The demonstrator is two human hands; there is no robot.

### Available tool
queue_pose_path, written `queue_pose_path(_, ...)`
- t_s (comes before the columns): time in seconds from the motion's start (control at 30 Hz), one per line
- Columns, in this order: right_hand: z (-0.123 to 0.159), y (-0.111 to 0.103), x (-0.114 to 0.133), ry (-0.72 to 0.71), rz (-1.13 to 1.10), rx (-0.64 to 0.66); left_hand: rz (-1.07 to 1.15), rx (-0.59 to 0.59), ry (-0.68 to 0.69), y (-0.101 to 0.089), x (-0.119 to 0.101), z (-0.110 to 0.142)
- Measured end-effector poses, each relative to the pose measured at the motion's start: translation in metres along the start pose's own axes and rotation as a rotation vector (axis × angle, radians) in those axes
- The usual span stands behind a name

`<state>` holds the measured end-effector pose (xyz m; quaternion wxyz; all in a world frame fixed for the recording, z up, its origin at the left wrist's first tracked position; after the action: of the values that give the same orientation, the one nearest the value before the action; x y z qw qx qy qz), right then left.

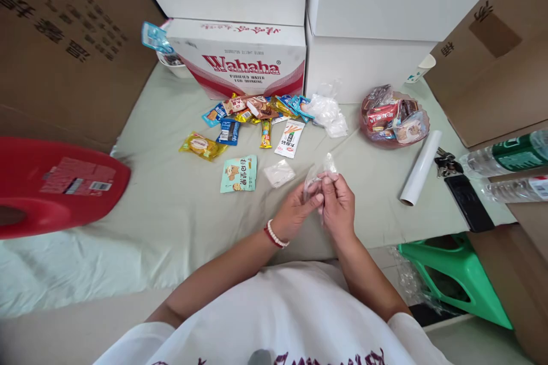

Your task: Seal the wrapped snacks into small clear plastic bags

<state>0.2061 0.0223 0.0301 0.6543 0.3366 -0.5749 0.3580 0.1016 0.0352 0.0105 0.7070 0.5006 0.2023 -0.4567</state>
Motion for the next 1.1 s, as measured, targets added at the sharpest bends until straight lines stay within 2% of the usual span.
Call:
queue_pose_path(0.07, 0.001, -0.007, 0.001, -0.032, 0.076, -0.009, 0.045, 0.014, 0.016, -0.005, 0.009, -0.004)
queue_pose_path(0.17, -0.002, -0.016, 0.002, -0.044, 0.119, -0.03, 0.141, -0.063, -0.032, -0.023, 0.008, -0.003)
queue_pose_path(0.27, -0.008, -0.021, 0.002, 0.041, 0.059, -0.039, 0.276, -0.129, -0.136, -0.04, -0.001, -0.001)
queue_pose_path(0.33, -0.011, -0.022, 0.002, 0.115, 0.009, -0.035, 0.305, -0.158, -0.157, -0.049, -0.007, -0.001)
queue_pose_path(0.47, -0.015, -0.023, 0.004, 0.205, -0.017, 0.035, 0.058, -0.221, -0.041, -0.066, -0.015, 0.007)
queue_pose_path(0.53, -0.014, -0.025, 0.003, 0.232, 0.019, 0.088, -0.078, -0.198, -0.027, -0.076, -0.019, 0.017)
queue_pose_path(0.63, -0.01, -0.026, -0.001, 0.304, 0.073, 0.18, -0.215, -0.054, -0.187, -0.094, -0.027, 0.042)
queue_pose_path(0.7, -0.009, -0.026, -0.006, 0.348, 0.091, 0.228, -0.281, -0.007, -0.309, -0.11, -0.033, 0.06)
queue_pose_path(0.8, -0.012, -0.025, -0.017, 0.371, 0.149, 0.265, -0.321, -0.125, -0.364, -0.136, -0.042, 0.077)
queue_pose_path(0.87, -0.017, -0.022, -0.028, 0.355, 0.206, 0.267, -0.317, -0.256, -0.333, -0.15, -0.044, 0.08)
queue_pose_path(0.93, -0.022, -0.018, -0.039, 0.293, 0.264, 0.255, -0.296, -0.402, -0.244, -0.157, -0.044, 0.078)
queue_pose_path(1.03, -0.027, -0.01, -0.052, 0.071, 0.349, 0.197, -0.24, -0.572, -0.002, -0.154, -0.043, 0.071)
queue_pose_path(1.1, -0.027, -0.006, -0.056, -0.089, 0.386, 0.141, -0.172, -0.582, 0.128, -0.144, -0.041, 0.067)
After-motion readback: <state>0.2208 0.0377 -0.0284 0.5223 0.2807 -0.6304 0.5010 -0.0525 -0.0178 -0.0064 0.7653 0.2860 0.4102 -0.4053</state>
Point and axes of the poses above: each hand's wrist, its own z-axis away from the middle knuckle, its own y-axis out of the palm, x = y × z, the point moved 1 cm from there along -z, towards the middle knuckle, and after that the axes turned 13 degrees about -x, right-handed, at the moved point
